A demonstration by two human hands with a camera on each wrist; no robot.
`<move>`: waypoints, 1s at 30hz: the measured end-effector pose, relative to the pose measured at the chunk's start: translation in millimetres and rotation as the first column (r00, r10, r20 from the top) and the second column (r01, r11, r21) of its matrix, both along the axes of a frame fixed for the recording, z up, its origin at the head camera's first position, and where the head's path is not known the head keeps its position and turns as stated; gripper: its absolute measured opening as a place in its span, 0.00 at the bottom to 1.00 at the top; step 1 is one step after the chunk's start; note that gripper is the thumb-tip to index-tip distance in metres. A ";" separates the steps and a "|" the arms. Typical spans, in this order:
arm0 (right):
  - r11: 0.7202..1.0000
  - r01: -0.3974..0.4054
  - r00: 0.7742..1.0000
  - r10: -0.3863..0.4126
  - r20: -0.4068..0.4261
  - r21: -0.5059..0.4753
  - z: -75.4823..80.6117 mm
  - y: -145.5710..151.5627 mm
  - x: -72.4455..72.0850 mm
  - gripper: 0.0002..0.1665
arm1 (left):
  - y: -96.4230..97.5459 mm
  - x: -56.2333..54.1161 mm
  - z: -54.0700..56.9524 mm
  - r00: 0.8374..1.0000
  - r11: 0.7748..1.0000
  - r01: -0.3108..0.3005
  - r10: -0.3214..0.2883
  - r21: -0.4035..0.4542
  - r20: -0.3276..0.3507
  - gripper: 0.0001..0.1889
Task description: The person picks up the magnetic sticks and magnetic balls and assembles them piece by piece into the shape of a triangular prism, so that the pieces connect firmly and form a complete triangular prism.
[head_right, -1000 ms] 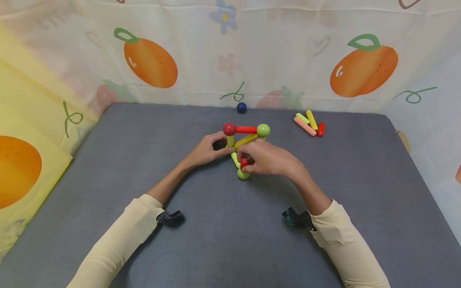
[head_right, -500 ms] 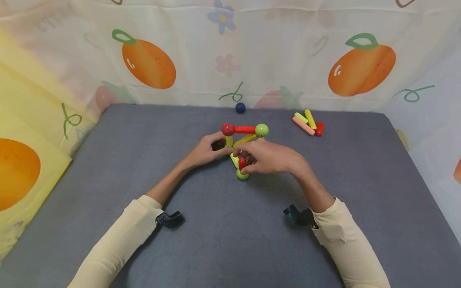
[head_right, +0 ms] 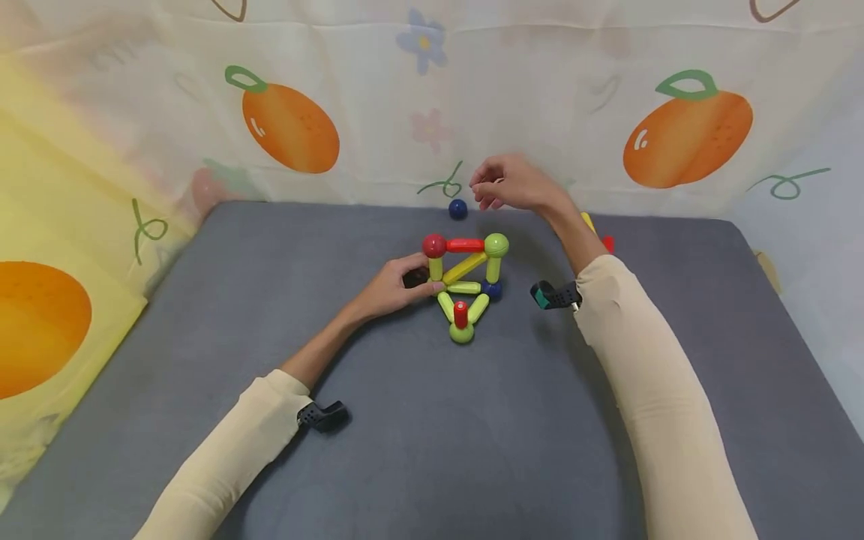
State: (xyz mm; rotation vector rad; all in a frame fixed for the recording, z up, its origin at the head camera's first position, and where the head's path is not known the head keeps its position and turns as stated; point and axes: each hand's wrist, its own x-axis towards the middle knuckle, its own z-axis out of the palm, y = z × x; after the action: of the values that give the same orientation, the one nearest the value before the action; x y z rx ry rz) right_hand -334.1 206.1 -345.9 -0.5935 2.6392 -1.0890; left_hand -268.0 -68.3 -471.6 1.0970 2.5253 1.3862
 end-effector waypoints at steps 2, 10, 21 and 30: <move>0.992 -0.078 0.997 0.077 0.009 0.097 -10.2 -4.4 -13.4 0.20 | 0.7 1.0 -0.2 1.000 1.000 0.010 -0.010 0.009 0.008 0.10; 0.847 -0.301 0.935 0.352 -0.038 0.438 -44.2 -2.9 -27.7 0.28 | 5.9 -0.3 -1.6 0.999 0.998 0.042 -0.042 0.043 -0.008 0.10; 0.977 -0.093 0.956 0.141 -0.258 0.190 -48.3 30.6 6.7 0.17 | 3.0 -6.8 -3.2 0.998 0.996 0.063 -0.063 0.058 -0.001 0.10; 0.969 0.245 0.918 -0.241 -0.316 -0.028 4.1 37.6 96.1 0.24 | -1.0 -6.8 -4.4 0.998 0.996 0.069 -0.068 0.065 -0.012 0.11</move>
State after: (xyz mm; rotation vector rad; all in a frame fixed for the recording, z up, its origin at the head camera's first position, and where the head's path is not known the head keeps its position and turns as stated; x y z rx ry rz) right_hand -237.9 243.7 -341.8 -0.4814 3.0645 -1.1239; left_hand -274.8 -69.3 -476.0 1.1924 2.4408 1.4591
